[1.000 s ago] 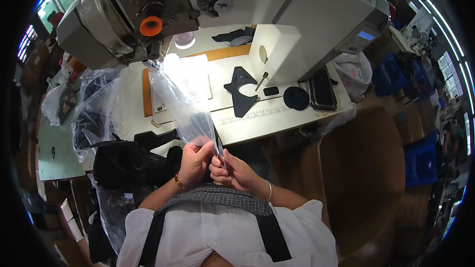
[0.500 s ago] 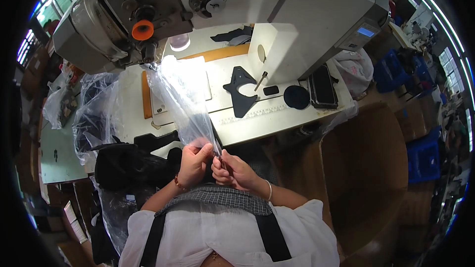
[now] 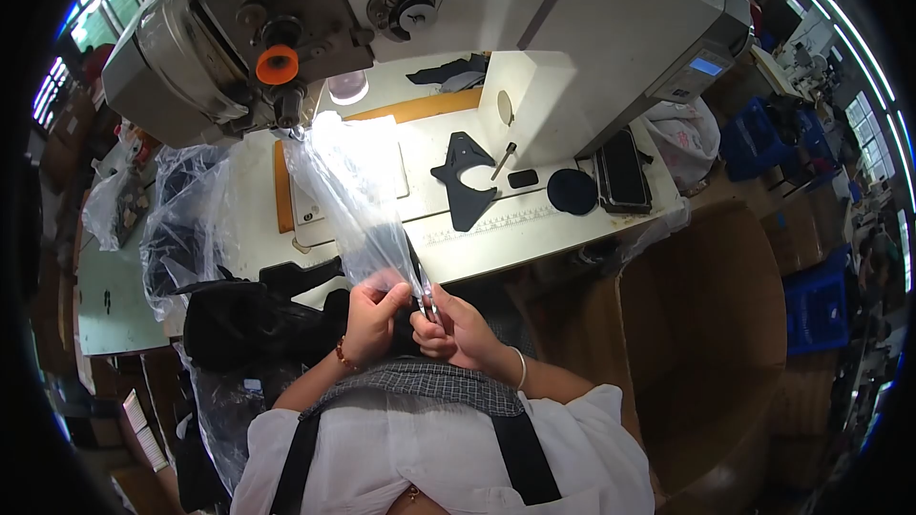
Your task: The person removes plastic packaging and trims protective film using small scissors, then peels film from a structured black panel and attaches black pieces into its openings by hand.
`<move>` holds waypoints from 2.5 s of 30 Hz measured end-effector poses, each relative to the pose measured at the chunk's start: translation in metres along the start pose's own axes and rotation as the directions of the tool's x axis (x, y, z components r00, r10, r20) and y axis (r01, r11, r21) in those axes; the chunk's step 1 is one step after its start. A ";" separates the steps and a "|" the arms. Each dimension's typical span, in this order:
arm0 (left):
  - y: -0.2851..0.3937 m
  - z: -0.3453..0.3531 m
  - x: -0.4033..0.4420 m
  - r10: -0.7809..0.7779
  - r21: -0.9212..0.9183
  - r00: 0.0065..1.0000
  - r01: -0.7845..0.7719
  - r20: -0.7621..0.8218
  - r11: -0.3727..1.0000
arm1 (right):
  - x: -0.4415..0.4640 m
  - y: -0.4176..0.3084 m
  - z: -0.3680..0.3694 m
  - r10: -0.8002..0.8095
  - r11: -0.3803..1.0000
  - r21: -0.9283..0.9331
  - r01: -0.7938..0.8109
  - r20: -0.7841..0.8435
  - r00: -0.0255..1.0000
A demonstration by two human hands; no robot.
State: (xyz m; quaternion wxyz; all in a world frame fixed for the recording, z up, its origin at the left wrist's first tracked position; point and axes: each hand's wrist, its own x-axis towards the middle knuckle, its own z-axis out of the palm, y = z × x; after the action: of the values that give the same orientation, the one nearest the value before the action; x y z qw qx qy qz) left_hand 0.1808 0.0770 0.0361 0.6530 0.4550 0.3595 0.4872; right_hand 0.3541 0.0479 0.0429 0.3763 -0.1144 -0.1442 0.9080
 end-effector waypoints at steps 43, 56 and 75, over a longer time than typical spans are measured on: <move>0.011 -0.023 -0.004 0.097 0.325 0.993 -0.070 -0.066 0.943 | 0.063 -0.060 0.010 0.064 0.963 0.258 -0.082 0.080 0.995; 0.007 -0.035 -0.009 0.059 0.342 0.995 -0.029 -0.078 0.939 | 0.093 -0.082 0.020 0.079 0.855 0.507 -0.110 0.082 0.994; 0.004 -0.049 -0.013 -0.003 0.316 0.996 0.031 -0.087 0.948 | 0.115 -0.099 0.034 -0.003 0.800 0.598 -0.053 0.093 0.996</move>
State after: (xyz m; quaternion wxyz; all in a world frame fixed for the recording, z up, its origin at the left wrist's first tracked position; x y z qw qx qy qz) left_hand 0.1315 0.0769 0.0238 0.5596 0.5295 0.4645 0.4367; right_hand 0.3289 0.1914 0.0974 0.3743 0.0490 0.1352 0.9161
